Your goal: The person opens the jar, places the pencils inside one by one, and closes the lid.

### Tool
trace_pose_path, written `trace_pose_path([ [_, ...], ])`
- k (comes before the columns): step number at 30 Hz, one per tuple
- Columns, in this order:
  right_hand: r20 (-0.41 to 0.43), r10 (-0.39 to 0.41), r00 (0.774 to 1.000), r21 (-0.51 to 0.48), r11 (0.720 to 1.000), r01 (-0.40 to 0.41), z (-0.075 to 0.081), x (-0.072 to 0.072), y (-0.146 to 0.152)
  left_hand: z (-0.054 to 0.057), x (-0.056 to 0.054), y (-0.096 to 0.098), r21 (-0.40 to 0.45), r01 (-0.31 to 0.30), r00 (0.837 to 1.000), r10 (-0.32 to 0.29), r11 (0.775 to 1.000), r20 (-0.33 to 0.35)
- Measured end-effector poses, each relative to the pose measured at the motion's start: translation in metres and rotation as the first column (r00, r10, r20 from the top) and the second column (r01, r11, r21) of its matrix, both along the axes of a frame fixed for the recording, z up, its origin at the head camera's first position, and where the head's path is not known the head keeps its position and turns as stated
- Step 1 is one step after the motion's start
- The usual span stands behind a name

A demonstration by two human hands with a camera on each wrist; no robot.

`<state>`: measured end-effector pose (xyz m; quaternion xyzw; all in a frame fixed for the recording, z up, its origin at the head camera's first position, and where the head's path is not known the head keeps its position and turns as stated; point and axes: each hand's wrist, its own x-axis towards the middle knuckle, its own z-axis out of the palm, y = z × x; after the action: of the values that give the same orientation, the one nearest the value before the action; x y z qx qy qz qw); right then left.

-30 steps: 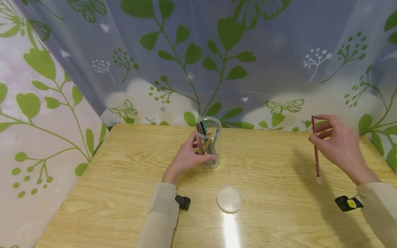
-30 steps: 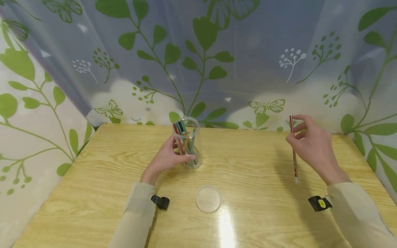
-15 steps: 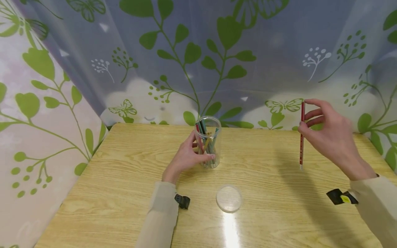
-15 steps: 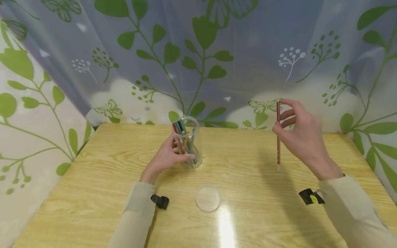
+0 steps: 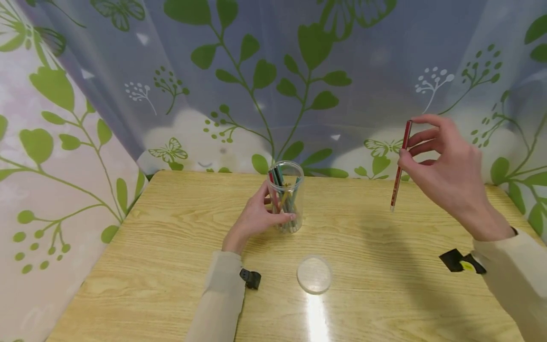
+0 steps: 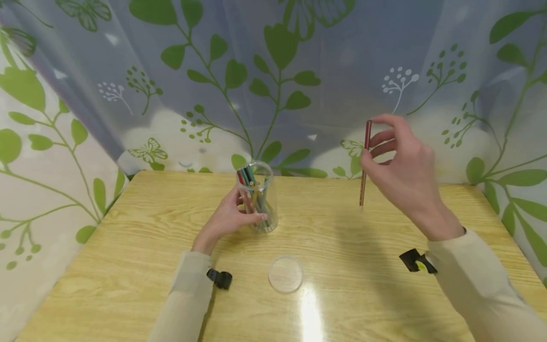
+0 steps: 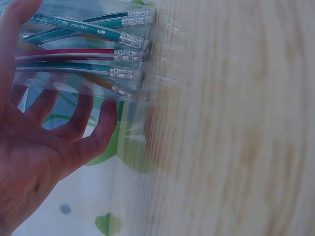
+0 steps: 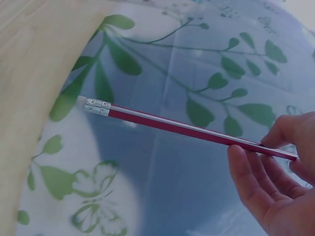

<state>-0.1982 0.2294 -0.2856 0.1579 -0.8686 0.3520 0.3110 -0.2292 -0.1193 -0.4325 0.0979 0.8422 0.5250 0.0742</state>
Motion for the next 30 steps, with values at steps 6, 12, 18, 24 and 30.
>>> trace_pose_path([
  [6, -0.071, 0.045, 0.997, -0.083, 0.995, -0.051, 0.014, 0.002, -0.020, -0.001, 0.000, -0.001, -0.009, -0.003, 1.000, 0.003, 1.000, 0.000],
  [12, -0.138, 0.124, 0.983, -0.211, 0.966, -0.152, 0.022, 0.000, -0.037, -0.002, -0.001, -0.001, -0.005, -0.002, 1.000, 0.002, 1.000, -0.006],
  [18, -0.210, 0.195, 0.958, -0.327, 0.910, -0.257, 0.028, -0.003, -0.055, -0.002, -0.001, -0.001, -0.009, 0.002, 1.000, -0.002, 1.000, -0.012],
  [24, -0.276, 0.290, 0.916, -0.458, 0.798, -0.391, 0.031, -0.007, -0.071, -0.001, -0.001, -0.001, -0.009, 0.001, 1.000, -0.001, 1.000, -0.009],
  [30, -0.319, 0.343, 0.884, -0.521, 0.716, -0.466, 0.030, -0.010, -0.087, -0.001, 0.000, 0.000, -0.011, 0.000, 1.000, 0.000, 1.000, -0.006],
])
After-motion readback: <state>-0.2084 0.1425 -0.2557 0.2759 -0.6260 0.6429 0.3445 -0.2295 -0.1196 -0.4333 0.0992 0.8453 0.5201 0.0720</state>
